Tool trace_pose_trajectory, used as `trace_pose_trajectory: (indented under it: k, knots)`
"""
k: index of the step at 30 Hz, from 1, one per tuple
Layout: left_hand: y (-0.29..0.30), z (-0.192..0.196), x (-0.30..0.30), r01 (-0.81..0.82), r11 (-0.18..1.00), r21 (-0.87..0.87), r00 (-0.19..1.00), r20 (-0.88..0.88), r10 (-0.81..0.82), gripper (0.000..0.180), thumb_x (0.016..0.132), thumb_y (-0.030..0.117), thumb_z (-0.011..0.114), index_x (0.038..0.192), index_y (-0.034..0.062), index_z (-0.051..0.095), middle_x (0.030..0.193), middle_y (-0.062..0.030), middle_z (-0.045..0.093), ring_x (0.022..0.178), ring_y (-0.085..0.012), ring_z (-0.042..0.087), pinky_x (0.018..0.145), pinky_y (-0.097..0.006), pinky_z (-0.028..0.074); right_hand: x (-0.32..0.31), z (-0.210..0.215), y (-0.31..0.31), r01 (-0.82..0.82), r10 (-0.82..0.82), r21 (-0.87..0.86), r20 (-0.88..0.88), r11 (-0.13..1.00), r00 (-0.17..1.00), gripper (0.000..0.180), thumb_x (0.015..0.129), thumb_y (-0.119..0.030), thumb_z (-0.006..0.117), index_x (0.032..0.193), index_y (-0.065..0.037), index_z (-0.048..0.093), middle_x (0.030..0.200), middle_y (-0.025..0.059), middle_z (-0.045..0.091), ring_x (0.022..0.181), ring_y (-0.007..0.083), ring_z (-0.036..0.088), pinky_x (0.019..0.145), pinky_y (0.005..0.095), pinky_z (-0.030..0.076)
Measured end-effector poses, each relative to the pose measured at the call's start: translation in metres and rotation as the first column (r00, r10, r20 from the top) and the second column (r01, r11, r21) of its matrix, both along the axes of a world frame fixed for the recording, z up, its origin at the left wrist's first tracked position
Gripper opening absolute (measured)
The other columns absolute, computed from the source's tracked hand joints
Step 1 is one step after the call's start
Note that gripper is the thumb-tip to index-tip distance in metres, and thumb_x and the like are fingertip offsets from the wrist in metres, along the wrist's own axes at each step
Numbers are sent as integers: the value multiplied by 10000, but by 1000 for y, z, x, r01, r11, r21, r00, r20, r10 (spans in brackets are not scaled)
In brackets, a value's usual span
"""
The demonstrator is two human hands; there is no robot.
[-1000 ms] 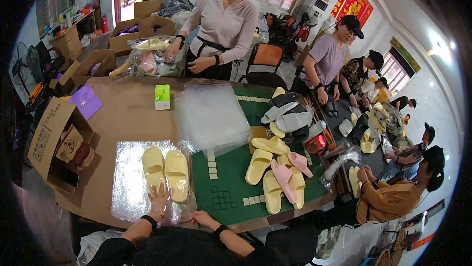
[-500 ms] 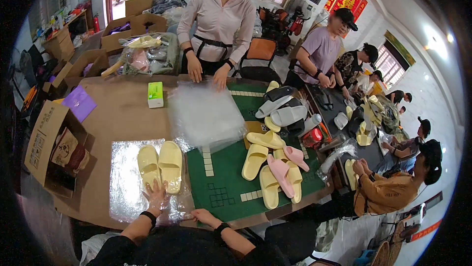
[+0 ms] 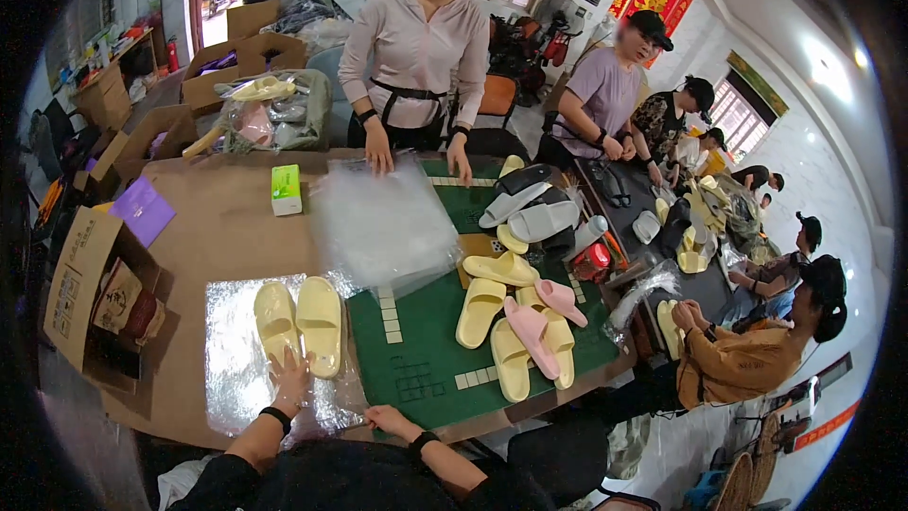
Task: The recorder is packaging pairs of slippers into plastic bags and placing them into a large white sack at a footwear manufacturing facility.
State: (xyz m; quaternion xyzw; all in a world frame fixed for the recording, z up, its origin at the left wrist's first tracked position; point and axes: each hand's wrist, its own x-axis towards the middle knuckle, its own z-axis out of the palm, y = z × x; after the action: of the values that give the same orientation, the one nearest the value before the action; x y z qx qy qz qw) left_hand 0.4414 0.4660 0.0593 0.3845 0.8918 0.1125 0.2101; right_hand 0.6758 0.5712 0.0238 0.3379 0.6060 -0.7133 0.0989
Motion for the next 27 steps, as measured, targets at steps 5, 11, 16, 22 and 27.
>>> trace_pose_trajectory:
  k: [5, 11, 16, 22, 27]
  knots:
    - [-3, 1, 5, 70, 996, 50, 997, -20, -69, 590, 819, 184, 527, 1338, 325, 283, 1430, -216, 71, 1262, -537, 20, 918, -712, 130, 4, -1, 0, 18, -17, 10, -12, 1000, 1000, 297, 911, -278, 452, 794, -34, 575, 711, 8, 573, 651, 99, 532, 574, 242, 413]
    - [-24, 2, 24, 44, 996, -77, 999, -2, -44, 833, 703, 164, 633, 1388, 272, 170, 1442, -195, 58, 1294, -474, 37, 927, -705, 134, 1, 0, 0, -27, 17, 72, 141, 997, 990, 280, 904, -271, 463, 826, -27, 576, 716, 18, 582, 657, 98, 535, 584, 240, 426]
    - [-68, 9, 29, 153, 965, 213, 984, 62, -169, 733, 766, 278, 583, 1379, 114, 215, 1380, -223, 248, 1215, -436, 292, 978, -543, 273, -6, -3, 0, 34, -34, 24, 13, 999, 999, 312, 870, -306, 514, 884, 1, 568, 745, 51, 584, 667, 121, 540, 615, 264, 451]
    - [-122, 14, -8, -107, 994, 1, 641, 764, 69, 375, 826, 247, 554, 1073, -35, 574, 913, -193, 624, 877, -271, 607, 782, -356, 488, -21, -21, 8, -39, 39, 57, -9, 998, 999, 415, 840, -288, 536, 1169, -49, 453, 984, 76, 559, 840, 160, 540, 694, 294, 444]
    - [-166, -3, -64, -378, 925, 48, 696, 674, 249, 240, 727, 65, 449, 595, -66, 600, 464, -140, 527, 369, -217, 523, 361, -286, 437, -31, 41, 18, 149, -146, -230, 31, 962, 989, 694, 813, -521, 492, 1332, -99, 303, 1284, 114, 384, 1165, 264, 375, 886, 465, 358]
